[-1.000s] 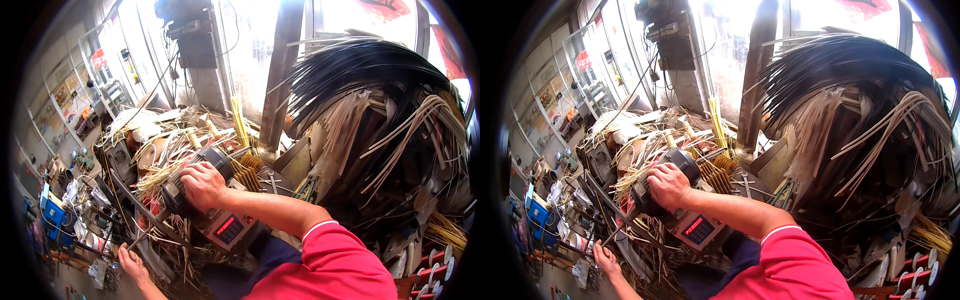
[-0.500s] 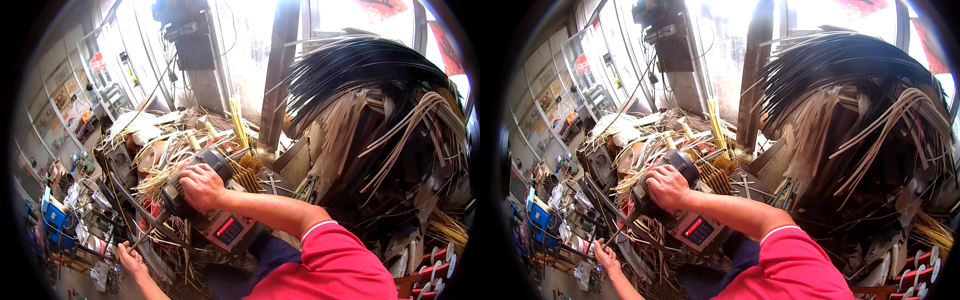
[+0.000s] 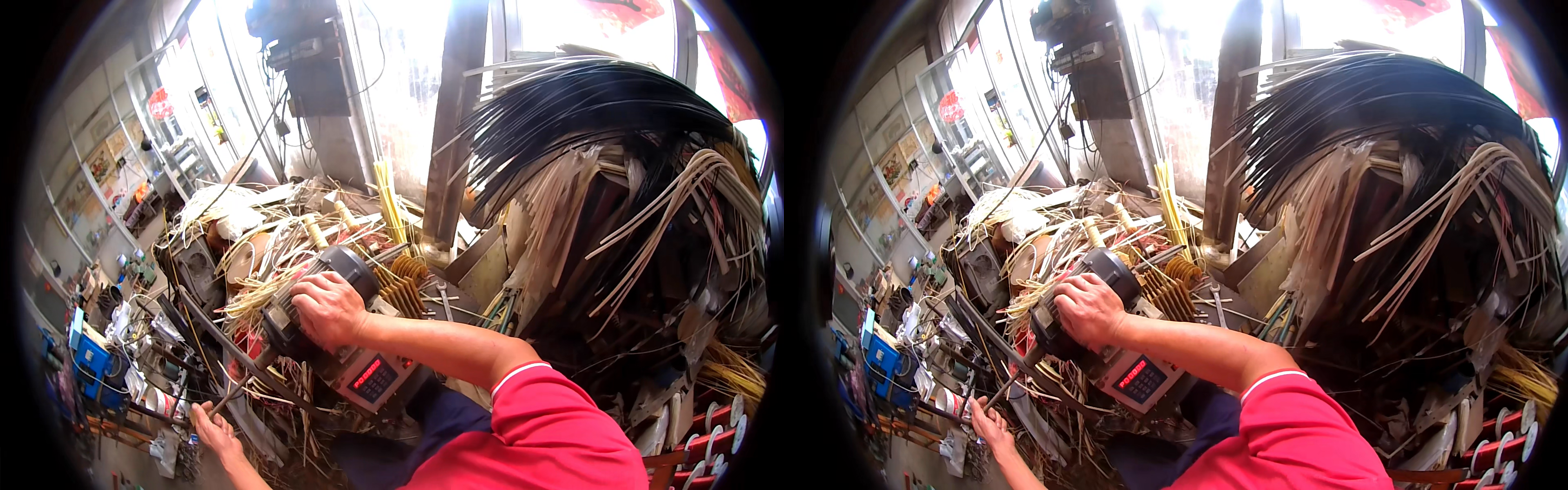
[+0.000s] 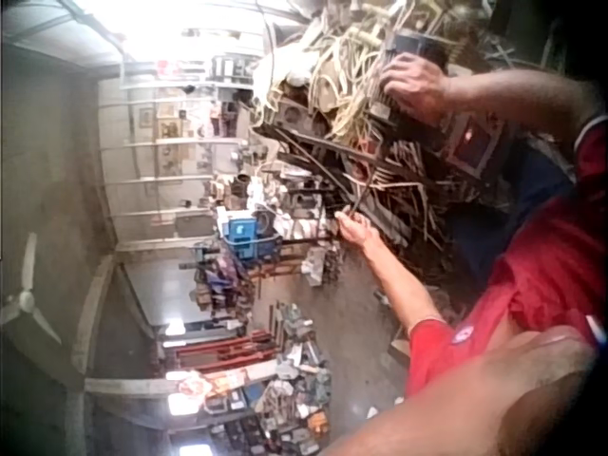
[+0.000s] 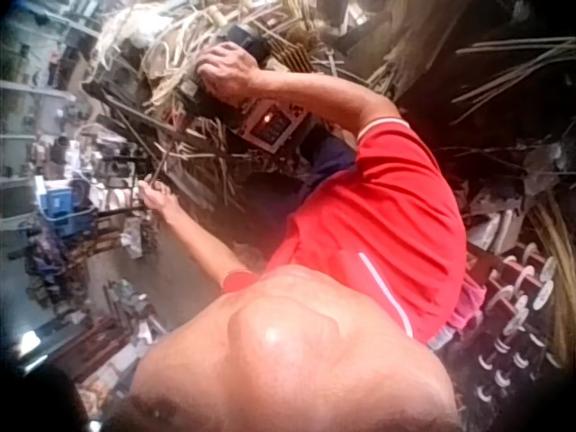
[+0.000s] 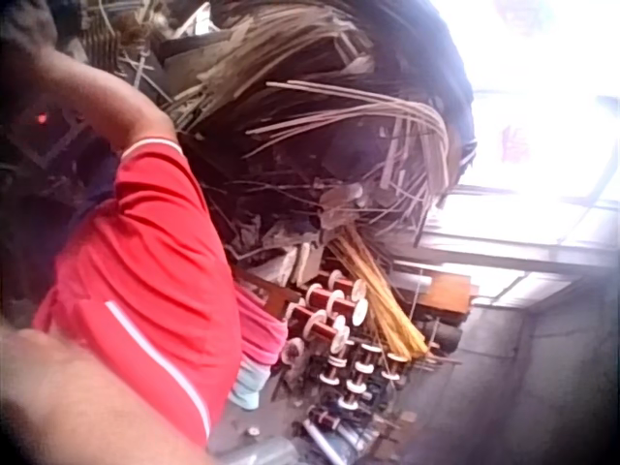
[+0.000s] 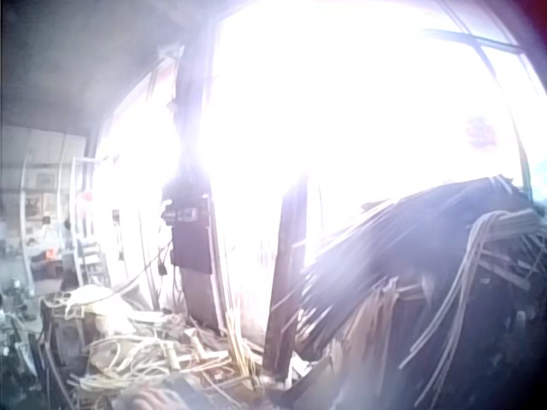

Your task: The person uses a wrench to tighten a bolt on a motor assembly, then handles a bundle of thin sticks and a yellow ribbed component, placing them onto the machine's shaft. The person continues to adjust the assembly with the wrench and their hands.

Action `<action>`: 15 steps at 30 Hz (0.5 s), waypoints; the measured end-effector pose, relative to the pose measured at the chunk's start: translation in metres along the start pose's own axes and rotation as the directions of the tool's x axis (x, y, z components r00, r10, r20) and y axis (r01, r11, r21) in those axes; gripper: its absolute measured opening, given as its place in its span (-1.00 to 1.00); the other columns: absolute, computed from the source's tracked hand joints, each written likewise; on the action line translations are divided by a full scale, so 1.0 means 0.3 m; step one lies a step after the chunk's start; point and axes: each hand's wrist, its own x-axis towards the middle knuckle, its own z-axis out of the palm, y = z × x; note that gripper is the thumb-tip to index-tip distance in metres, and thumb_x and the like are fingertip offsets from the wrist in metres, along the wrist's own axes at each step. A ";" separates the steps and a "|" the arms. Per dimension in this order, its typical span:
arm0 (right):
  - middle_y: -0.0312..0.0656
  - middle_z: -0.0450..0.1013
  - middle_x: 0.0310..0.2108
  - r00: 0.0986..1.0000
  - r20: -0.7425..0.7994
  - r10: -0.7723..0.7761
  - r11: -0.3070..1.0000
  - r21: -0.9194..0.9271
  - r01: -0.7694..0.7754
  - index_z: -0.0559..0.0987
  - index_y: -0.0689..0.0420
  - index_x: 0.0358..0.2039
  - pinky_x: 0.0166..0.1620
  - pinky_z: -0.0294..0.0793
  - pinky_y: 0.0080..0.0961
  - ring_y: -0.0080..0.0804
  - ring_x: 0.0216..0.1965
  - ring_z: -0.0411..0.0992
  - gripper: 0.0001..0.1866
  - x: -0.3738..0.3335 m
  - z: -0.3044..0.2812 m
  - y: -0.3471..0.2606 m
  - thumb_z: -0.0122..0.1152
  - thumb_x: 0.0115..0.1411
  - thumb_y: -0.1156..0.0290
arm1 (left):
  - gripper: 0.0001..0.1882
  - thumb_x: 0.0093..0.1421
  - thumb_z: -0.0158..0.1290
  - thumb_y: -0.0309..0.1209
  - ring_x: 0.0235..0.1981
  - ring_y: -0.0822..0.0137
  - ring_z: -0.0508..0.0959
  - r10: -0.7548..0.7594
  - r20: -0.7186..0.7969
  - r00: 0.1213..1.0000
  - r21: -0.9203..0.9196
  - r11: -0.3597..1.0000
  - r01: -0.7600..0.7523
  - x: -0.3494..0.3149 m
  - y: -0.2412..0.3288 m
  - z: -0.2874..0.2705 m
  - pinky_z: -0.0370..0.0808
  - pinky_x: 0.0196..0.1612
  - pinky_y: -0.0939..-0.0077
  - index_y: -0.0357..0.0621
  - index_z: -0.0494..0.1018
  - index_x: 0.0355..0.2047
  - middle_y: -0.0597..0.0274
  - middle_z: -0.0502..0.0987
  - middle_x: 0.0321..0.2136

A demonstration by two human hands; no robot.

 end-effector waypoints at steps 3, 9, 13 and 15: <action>-0.23 0.51 -0.18 1.000 -0.013 -0.006 1.000 0.004 0.006 0.50 0.11 -0.35 -0.01 0.37 -0.31 -0.26 -0.12 0.48 -0.82 0.000 -0.002 0.004 0.27 0.01 0.41 | -0.59 0.46 -0.16 -0.10 -0.83 0.63 0.08 0.024 0.080 0.996 -0.100 0.995 -0.016 -0.047 -0.004 -0.024 -0.02 -0.83 0.69 -0.24 0.43 -0.10 0.46 0.16 -0.71; -0.23 0.50 -0.20 1.000 0.001 0.014 1.000 -0.004 -0.014 0.50 0.10 -0.38 0.01 0.36 -0.31 -0.27 -0.11 0.47 -0.84 0.006 -0.006 -0.007 0.26 0.03 0.38 | -0.64 0.45 -0.12 -0.11 -0.81 0.65 0.11 0.026 0.070 0.997 -0.084 0.996 -0.020 0.010 -0.028 -0.031 -0.02 -0.82 0.70 -0.19 0.43 -0.13 0.46 0.19 -0.69; -0.24 0.50 -0.20 1.000 0.002 0.009 1.000 -0.011 -0.009 0.49 0.09 -0.38 0.02 0.36 -0.31 -0.29 -0.11 0.47 -0.85 -0.001 0.001 0.000 0.26 0.03 0.38 | -0.64 0.44 -0.09 -0.08 -0.82 0.65 0.10 0.041 -0.022 0.999 0.023 0.999 -0.040 0.007 -0.007 0.001 -0.04 -0.80 0.70 -0.15 0.41 -0.21 0.47 0.17 -0.68; -0.24 0.51 -0.21 1.000 -0.009 0.001 1.000 -0.005 -0.001 0.49 0.08 -0.39 0.02 0.36 -0.31 -0.30 -0.12 0.47 -0.85 0.005 -0.001 -0.002 0.25 0.04 0.38 | -0.68 0.45 -0.12 -0.15 -0.81 0.64 0.10 0.061 -0.011 0.998 0.014 0.998 -0.061 -0.008 -0.008 -0.017 -0.03 -0.80 0.70 -0.15 0.41 -0.16 0.46 0.18 -0.67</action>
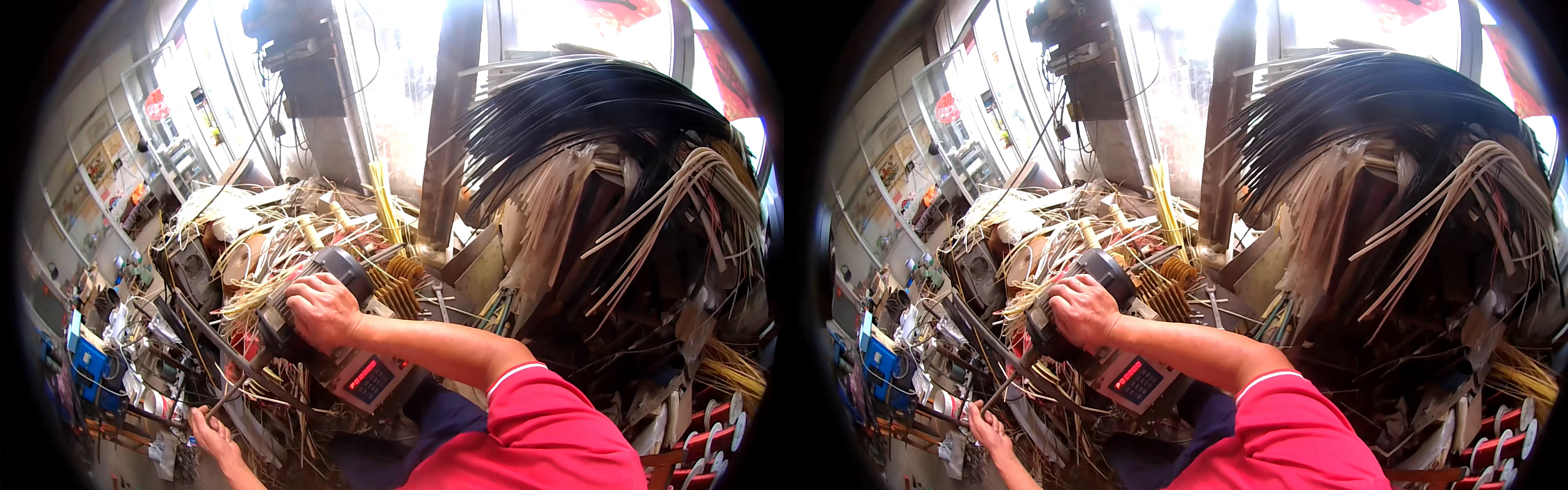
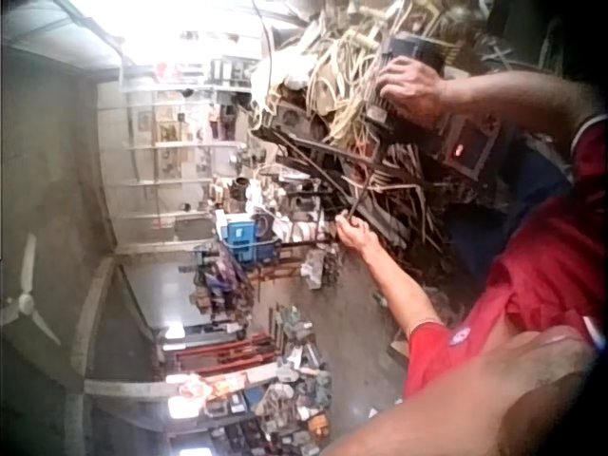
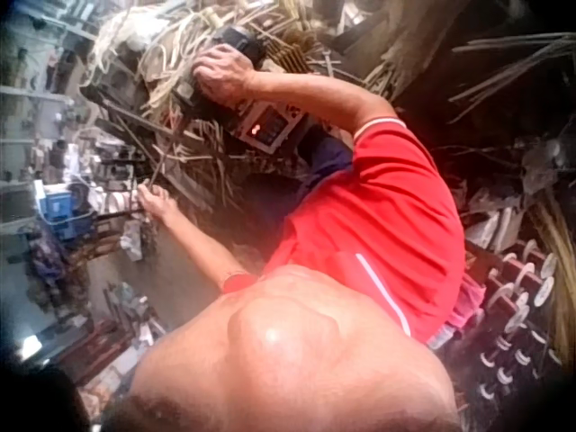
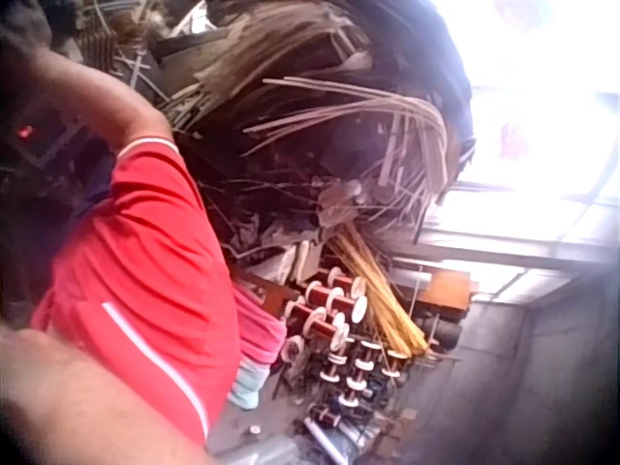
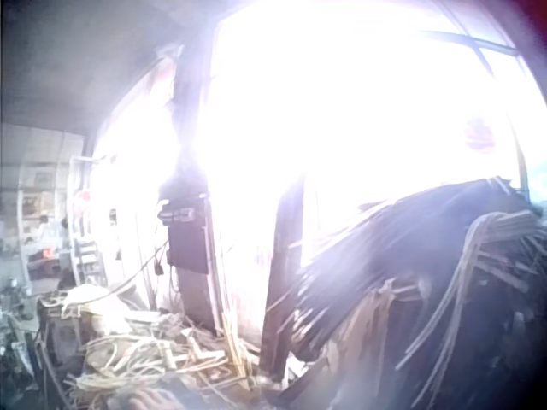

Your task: The person uses a wrench to tighten a bolt on a motor assembly, then handles a bundle of thin sticks and a yellow ribbed component, placing them onto the machine's shaft. The person continues to adjust the assembly with the wrench and their hands.

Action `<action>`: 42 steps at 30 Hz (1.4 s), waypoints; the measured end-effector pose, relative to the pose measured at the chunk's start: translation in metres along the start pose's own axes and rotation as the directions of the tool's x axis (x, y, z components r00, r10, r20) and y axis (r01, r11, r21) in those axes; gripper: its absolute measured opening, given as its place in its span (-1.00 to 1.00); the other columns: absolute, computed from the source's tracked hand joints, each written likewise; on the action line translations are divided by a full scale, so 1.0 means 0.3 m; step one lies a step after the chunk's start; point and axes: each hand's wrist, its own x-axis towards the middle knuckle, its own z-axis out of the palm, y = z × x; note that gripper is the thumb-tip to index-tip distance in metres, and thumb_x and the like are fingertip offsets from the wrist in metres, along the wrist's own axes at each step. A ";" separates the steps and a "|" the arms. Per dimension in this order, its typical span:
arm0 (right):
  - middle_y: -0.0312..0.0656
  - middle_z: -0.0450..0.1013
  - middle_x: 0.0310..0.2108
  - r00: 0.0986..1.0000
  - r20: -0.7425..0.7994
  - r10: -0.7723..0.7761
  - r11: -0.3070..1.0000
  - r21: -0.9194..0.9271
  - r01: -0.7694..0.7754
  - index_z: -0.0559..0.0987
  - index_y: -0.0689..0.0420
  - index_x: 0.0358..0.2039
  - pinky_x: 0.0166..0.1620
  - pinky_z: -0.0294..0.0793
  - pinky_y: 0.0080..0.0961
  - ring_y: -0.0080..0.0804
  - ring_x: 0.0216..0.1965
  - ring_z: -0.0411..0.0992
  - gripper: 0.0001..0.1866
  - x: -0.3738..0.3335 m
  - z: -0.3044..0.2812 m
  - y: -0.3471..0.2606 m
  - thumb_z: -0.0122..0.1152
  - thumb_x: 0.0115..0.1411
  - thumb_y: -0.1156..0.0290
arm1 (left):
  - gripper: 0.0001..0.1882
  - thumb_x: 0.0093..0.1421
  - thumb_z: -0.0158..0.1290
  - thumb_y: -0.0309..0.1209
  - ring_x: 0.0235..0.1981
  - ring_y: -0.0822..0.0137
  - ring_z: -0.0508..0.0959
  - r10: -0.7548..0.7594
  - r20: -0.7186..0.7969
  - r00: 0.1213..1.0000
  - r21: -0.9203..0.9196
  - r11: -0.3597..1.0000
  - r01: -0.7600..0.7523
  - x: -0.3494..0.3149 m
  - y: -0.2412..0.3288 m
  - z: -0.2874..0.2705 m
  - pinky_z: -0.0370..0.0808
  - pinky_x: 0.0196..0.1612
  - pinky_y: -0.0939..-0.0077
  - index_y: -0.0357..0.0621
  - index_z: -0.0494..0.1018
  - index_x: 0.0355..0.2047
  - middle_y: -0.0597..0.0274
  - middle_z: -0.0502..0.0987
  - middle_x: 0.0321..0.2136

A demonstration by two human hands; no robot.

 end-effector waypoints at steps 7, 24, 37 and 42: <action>-0.24 0.52 -0.17 1.000 -0.007 0.000 1.000 0.009 0.000 0.49 0.10 -0.31 -0.03 0.38 -0.33 -0.28 -0.12 0.50 -0.75 0.001 -0.008 -0.002 0.28 -0.05 0.46 | -0.70 0.45 -0.13 -0.20 -0.81 0.63 0.09 0.039 0.103 0.994 -0.080 0.996 -0.031 -0.018 -0.019 -0.026 -0.01 -0.81 0.70 -0.17 0.41 -0.07 0.45 0.19 -0.67; -0.24 0.52 -0.17 1.000 0.010 0.004 1.000 0.012 -0.004 0.50 0.09 -0.30 -0.01 0.37 -0.33 -0.29 -0.09 0.49 -0.75 -0.003 -0.002 0.001 0.29 -0.03 0.44 | -0.66 0.44 -0.09 -0.13 -0.80 0.64 0.13 -0.005 0.018 1.000 -0.080 0.997 0.006 0.000 -0.012 -0.016 -0.01 -0.81 0.70 -0.17 0.43 -0.13 0.45 0.23 -0.66; -0.24 0.50 -0.19 1.000 -0.004 0.005 1.000 0.003 -0.005 0.49 0.09 -0.38 -0.01 0.36 -0.31 -0.27 -0.12 0.47 -0.84 0.002 -0.001 -0.001 0.27 0.02 0.38 | -0.63 0.44 -0.10 -0.09 -0.81 0.63 0.14 -0.013 0.009 1.000 -0.063 0.998 0.014 0.017 -0.009 -0.008 0.00 -0.81 0.70 -0.16 0.43 -0.11 0.43 0.25 -0.65; -0.24 0.50 -0.18 1.000 -0.010 -0.007 1.000 0.007 0.007 0.49 0.10 -0.38 -0.01 0.36 -0.31 -0.27 -0.12 0.47 -0.83 0.000 0.001 0.002 0.27 0.01 0.39 | -0.64 0.45 -0.11 -0.10 -0.81 0.63 0.14 -0.008 0.002 1.000 -0.102 0.995 0.008 0.006 -0.015 -0.023 0.00 -0.81 0.70 -0.17 0.43 -0.12 0.43 0.26 -0.65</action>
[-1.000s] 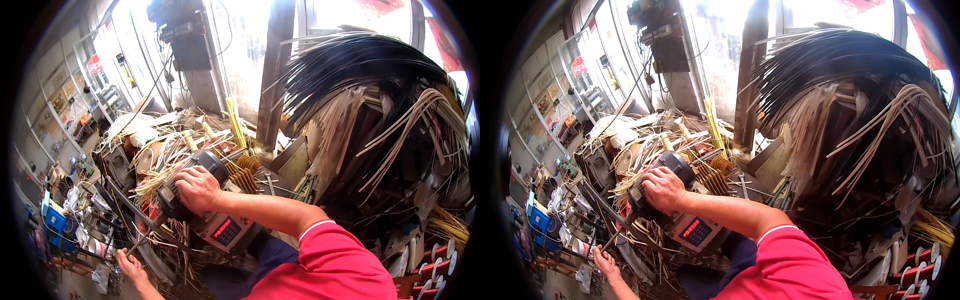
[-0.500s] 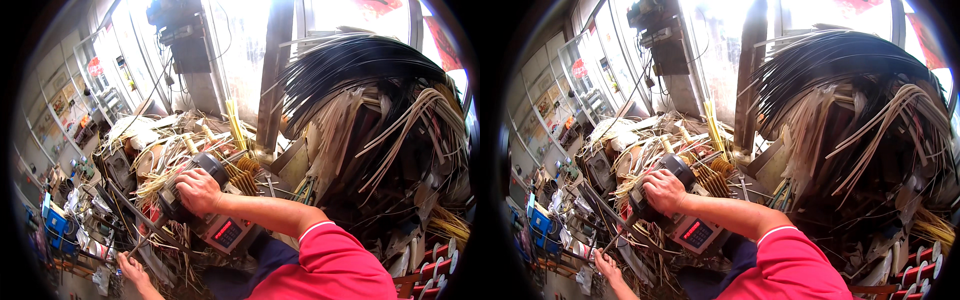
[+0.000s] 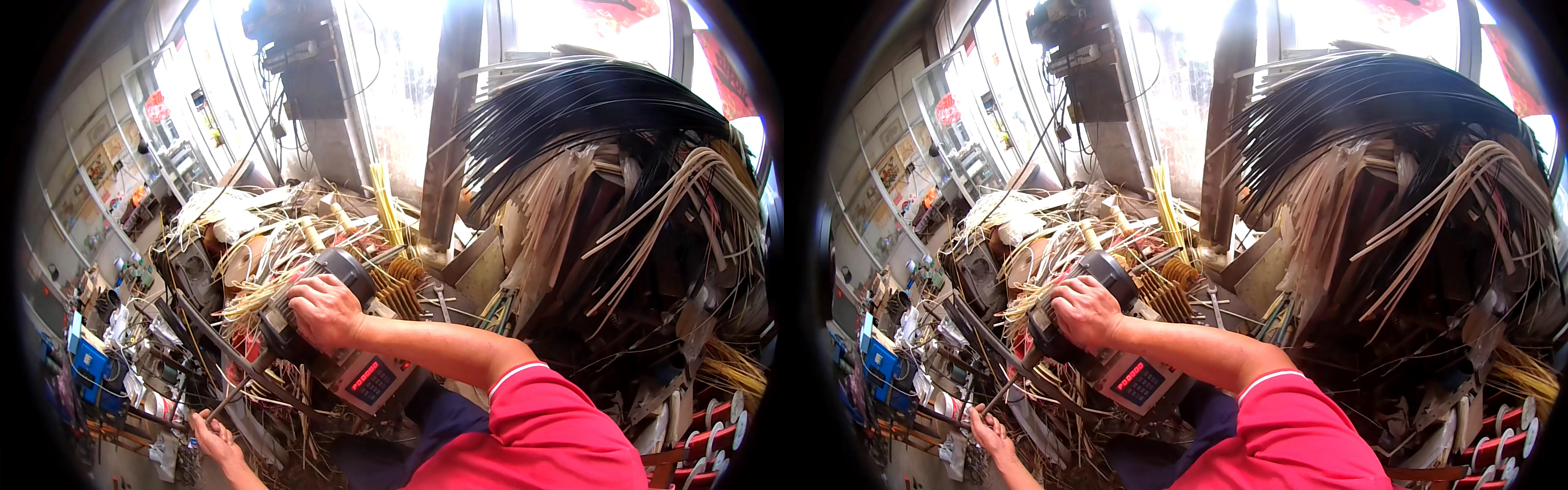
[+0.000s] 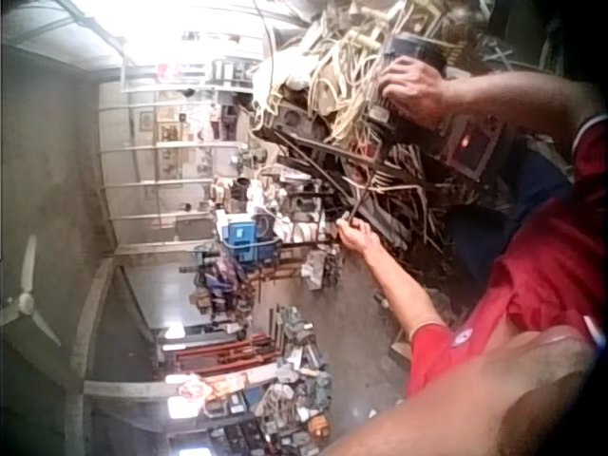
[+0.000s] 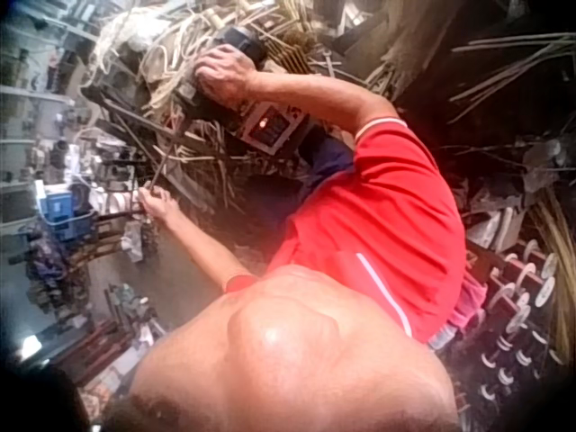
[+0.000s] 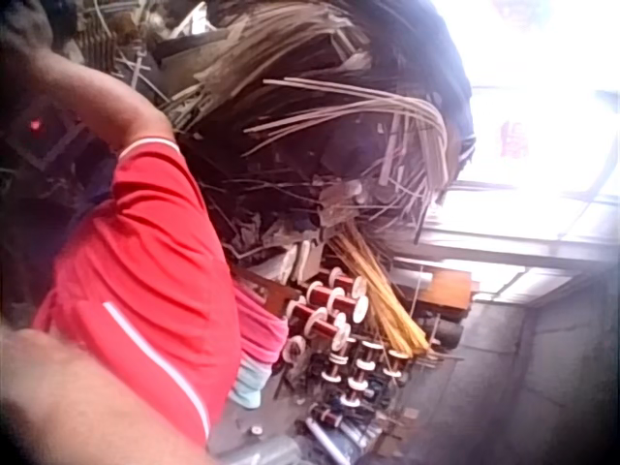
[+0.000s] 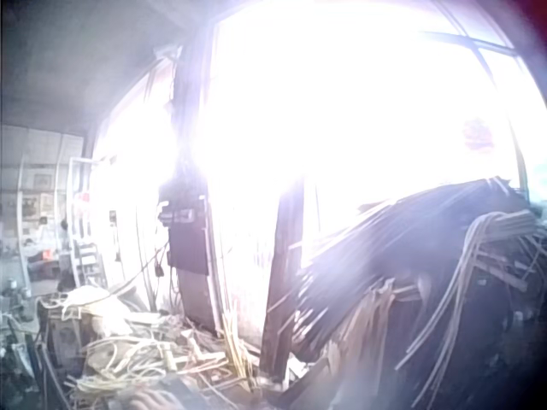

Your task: The person uses a wrench to tighten a bolt on a motor assembly, then handles a bundle of thin sticks and a yellow ribbed component, placing them onto the machine's shaft. The person continues to adjust the assembly with the wrench and their hands.

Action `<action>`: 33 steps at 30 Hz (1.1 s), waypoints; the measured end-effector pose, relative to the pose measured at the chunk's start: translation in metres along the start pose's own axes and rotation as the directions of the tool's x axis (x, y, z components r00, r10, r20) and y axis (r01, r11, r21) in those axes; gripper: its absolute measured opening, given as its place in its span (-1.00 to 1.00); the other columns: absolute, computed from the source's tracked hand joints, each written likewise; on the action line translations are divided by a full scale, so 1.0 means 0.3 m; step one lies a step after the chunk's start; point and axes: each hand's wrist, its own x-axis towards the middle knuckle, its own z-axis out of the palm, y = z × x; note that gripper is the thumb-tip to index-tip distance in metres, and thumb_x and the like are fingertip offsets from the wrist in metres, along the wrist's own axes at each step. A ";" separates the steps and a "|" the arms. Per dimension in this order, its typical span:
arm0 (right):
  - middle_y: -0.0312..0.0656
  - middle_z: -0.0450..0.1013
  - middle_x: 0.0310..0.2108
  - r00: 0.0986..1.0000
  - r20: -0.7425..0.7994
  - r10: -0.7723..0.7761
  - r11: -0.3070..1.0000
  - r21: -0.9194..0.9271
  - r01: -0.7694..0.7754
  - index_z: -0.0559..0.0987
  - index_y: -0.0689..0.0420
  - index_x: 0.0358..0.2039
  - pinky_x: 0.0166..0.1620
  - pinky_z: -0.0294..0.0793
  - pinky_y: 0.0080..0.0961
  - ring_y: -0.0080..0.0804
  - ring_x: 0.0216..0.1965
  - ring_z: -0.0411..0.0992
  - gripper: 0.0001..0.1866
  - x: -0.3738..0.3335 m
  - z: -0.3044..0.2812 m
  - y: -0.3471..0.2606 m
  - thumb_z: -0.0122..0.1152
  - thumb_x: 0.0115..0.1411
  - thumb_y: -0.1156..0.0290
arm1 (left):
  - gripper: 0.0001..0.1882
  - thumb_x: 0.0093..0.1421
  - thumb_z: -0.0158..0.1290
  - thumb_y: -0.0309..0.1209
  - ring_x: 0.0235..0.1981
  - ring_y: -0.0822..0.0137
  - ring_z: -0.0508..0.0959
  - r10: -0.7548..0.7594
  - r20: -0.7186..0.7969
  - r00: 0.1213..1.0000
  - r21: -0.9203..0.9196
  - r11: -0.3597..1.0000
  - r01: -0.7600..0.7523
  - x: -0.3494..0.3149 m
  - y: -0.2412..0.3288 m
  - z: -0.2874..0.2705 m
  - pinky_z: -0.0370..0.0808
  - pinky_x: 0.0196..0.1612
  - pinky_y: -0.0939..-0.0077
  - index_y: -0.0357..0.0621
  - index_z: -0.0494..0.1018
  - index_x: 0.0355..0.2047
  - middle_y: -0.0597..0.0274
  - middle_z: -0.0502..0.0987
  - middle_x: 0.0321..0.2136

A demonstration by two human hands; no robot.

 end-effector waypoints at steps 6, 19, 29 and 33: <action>-0.24 0.49 -0.18 1.000 0.004 0.013 1.000 -0.001 -0.013 0.49 0.10 -0.38 -0.02 0.36 -0.31 -0.27 -0.13 0.47 -0.84 0.004 -0.006 -0.009 0.26 0.01 0.40 | -0.64 0.44 -0.09 -0.11 -0.80 0.63 0.15 0.042 0.040 0.998 0.031 0.999 -0.043 -0.017 0.002 0.010 0.02 -0.81 0.70 -0.19 0.42 -0.15 0.43 0.25 -0.64; -0.25 0.49 -0.18 1.000 0.023 0.011 1.000 -0.015 -0.011 0.49 0.09 -0.38 -0.01 0.36 -0.31 -0.28 -0.11 0.47 -0.83 0.004 -0.009 -0.005 0.28 0.00 0.39 | -0.68 0.45 -0.16 -0.23 -0.79 0.64 0.14 0.050 0.127 0.991 -0.038 0.998 -0.046 -0.025 -0.009 -0.022 0.01 -0.80 0.71 -0.21 0.42 -0.03 0.41 0.27 -0.61; -0.25 0.51 -0.13 0.999 0.045 0.015 1.000 -0.014 -0.014 0.50 0.10 -0.28 -0.01 0.37 -0.28 -0.28 -0.09 0.48 -0.73 -0.001 0.001 -0.008 0.27 -0.05 0.45 | -0.70 0.44 -0.06 -0.13 -0.77 0.66 0.17 0.065 0.095 0.993 0.051 0.996 -0.070 0.041 -0.034 -0.064 0.02 -0.78 0.73 -0.11 0.43 -0.16 0.46 0.28 -0.62; -0.25 0.52 -0.14 0.999 0.052 0.016 1.000 -0.026 -0.015 0.50 0.09 -0.29 -0.01 0.37 -0.28 -0.28 -0.10 0.49 -0.74 -0.004 -0.009 0.007 0.27 -0.06 0.46 | -0.74 0.44 -0.06 -0.16 -0.77 0.67 0.17 0.076 0.140 0.987 -0.081 0.995 -0.065 0.000 -0.029 -0.023 0.02 -0.79 0.73 -0.09 0.43 -0.18 0.47 0.28 -0.62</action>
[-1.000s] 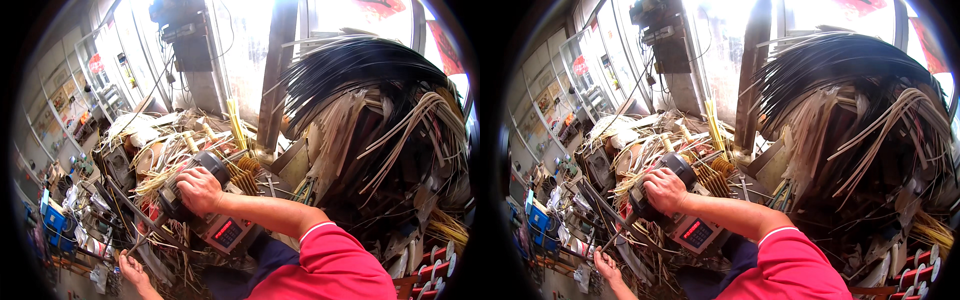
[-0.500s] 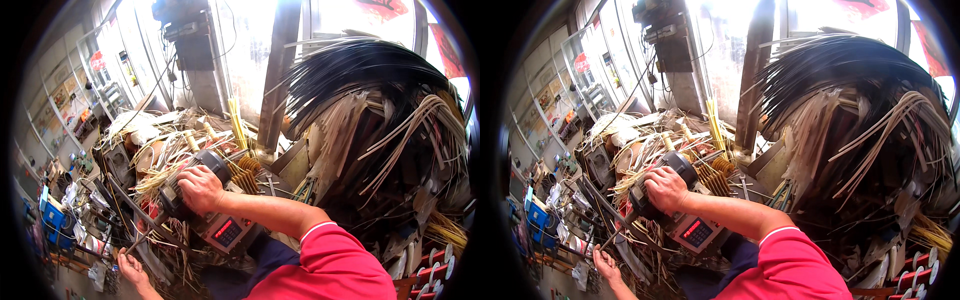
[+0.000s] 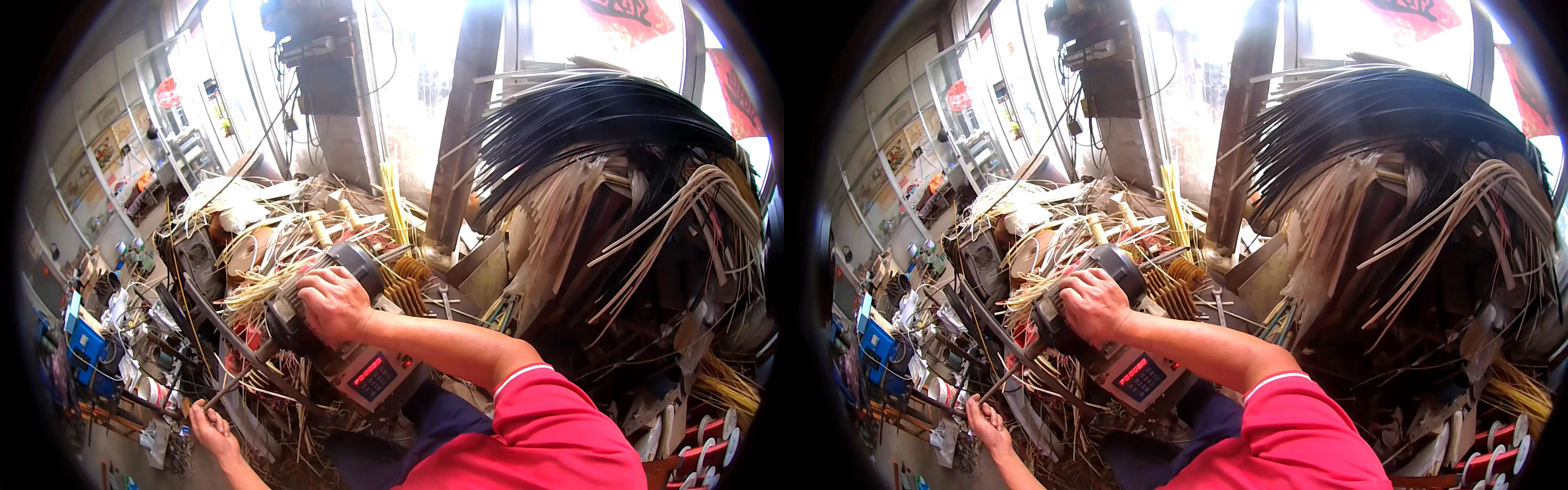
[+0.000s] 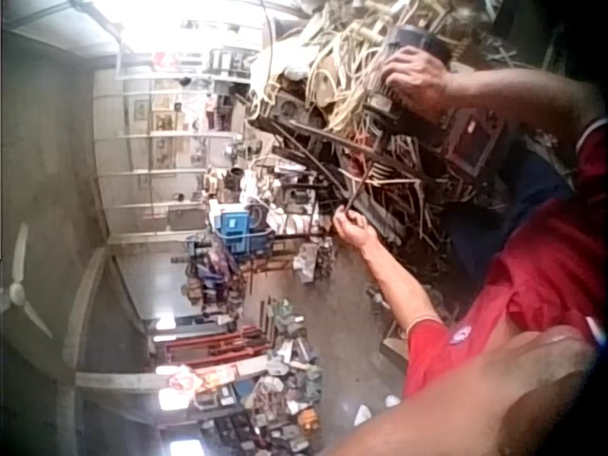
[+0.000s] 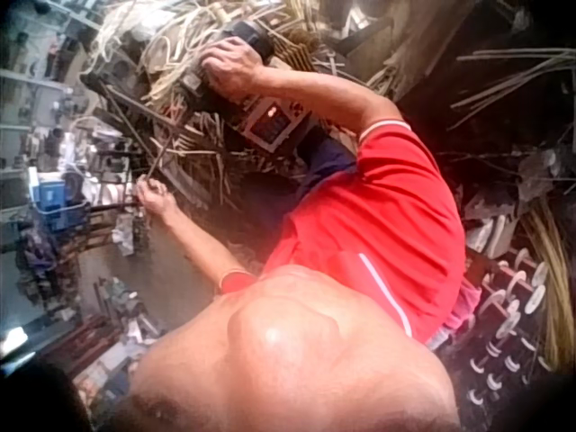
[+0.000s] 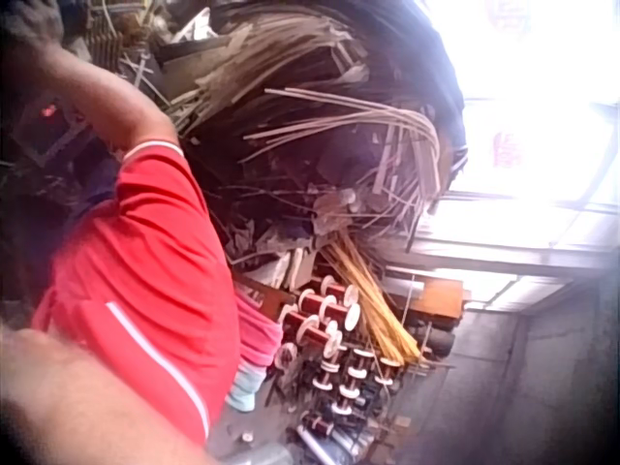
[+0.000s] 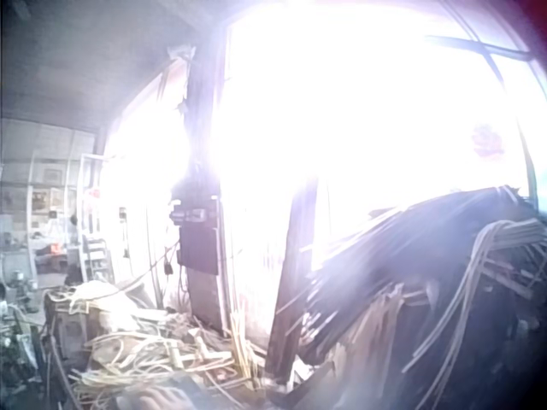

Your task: The person uses a wrench to tighten a bolt on a motor assembly, then handles a bundle of thin sticks and a yellow ribbed component, placing them onto the machine's shaft. The person continues to adjust the assembly with the wrench and their hands.

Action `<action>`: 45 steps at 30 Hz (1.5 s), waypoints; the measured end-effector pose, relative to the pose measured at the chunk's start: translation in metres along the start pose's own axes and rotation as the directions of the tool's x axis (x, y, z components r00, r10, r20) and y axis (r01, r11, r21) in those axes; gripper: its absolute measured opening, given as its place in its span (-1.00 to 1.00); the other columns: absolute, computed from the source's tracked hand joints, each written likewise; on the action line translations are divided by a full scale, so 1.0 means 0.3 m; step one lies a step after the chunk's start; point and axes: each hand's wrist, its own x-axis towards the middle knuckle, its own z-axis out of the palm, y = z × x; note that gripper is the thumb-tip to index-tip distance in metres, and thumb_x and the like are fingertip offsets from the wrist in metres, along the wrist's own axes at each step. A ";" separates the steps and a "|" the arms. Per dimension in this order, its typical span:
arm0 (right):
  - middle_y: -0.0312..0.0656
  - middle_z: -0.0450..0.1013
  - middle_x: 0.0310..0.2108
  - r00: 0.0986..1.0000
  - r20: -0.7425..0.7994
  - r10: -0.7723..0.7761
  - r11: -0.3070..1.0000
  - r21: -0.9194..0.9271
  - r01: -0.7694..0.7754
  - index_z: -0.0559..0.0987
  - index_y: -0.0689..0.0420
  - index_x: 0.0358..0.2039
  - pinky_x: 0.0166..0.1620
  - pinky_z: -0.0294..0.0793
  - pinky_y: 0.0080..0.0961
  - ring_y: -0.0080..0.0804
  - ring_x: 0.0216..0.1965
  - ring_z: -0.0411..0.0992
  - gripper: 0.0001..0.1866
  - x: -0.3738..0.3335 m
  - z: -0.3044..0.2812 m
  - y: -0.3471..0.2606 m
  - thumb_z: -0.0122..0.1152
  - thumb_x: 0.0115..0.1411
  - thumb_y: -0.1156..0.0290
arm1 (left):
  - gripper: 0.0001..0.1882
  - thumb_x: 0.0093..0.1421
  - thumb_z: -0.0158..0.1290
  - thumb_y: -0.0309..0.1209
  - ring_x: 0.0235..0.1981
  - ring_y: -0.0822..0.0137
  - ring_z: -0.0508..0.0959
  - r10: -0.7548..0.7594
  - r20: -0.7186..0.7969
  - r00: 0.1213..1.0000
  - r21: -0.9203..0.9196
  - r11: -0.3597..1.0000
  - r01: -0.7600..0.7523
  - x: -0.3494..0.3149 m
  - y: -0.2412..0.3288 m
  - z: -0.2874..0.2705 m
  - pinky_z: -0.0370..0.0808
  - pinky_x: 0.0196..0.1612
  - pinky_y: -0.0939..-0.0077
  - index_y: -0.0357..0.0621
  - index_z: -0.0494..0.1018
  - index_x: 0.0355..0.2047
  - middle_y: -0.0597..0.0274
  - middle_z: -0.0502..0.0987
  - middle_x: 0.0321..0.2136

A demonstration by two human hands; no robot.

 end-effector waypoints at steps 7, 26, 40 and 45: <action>-0.20 0.54 -0.18 0.999 -0.033 -0.041 0.999 0.019 0.042 0.52 0.10 -0.33 -0.05 0.39 -0.29 -0.26 -0.14 0.51 -0.75 0.040 0.054 -0.022 0.28 -0.10 0.46 | -0.75 0.43 -0.06 -0.19 -0.79 0.66 0.11 -0.036 -0.125 0.991 0.010 0.999 0.038 0.018 0.026 -0.080 -0.02 -0.79 0.71 -0.07 0.42 -0.29 0.47 0.24 -0.66; -0.23 0.59 -0.16 0.992 0.042 -0.119 0.987 -0.100 0.122 0.57 0.11 -0.28 -0.02 0.42 -0.36 -0.22 -0.11 0.54 -0.88 -0.010 0.070 0.013 0.12 0.18 0.50 | -0.74 0.12 -0.19 -0.53 -0.65 0.46 0.28 -0.536 -0.098 0.839 -0.185 0.838 0.514 -0.391 -0.279 0.041 0.16 -0.68 0.64 -0.23 0.47 -0.25 0.27 0.38 -0.53; -0.23 0.58 -0.15 0.995 0.042 -0.087 0.993 -0.076 0.090 0.57 0.13 -0.27 -0.05 0.40 -0.35 -0.22 -0.11 0.52 -0.87 -0.001 0.061 0.002 0.13 0.16 0.50 | -0.81 0.23 0.27 -0.28 -0.67 0.69 0.26 -0.286 0.179 0.942 -0.186 0.930 0.317 -0.136 -0.161 0.408 0.13 -0.70 0.84 -0.07 0.54 -0.28 0.54 0.40 -0.55; -0.21 0.58 -0.14 0.994 0.067 -0.087 0.993 -0.068 0.092 0.56 0.13 -0.25 -0.03 0.39 -0.33 -0.20 -0.10 0.52 -0.85 0.003 0.062 -0.009 0.12 0.15 0.51 | -0.81 0.14 0.34 -0.30 -0.71 0.70 0.27 -0.193 0.152 0.969 -0.240 0.944 0.225 -0.106 -0.175 0.339 0.17 -0.72 0.80 -0.06 0.58 -0.33 0.55 0.43 -0.60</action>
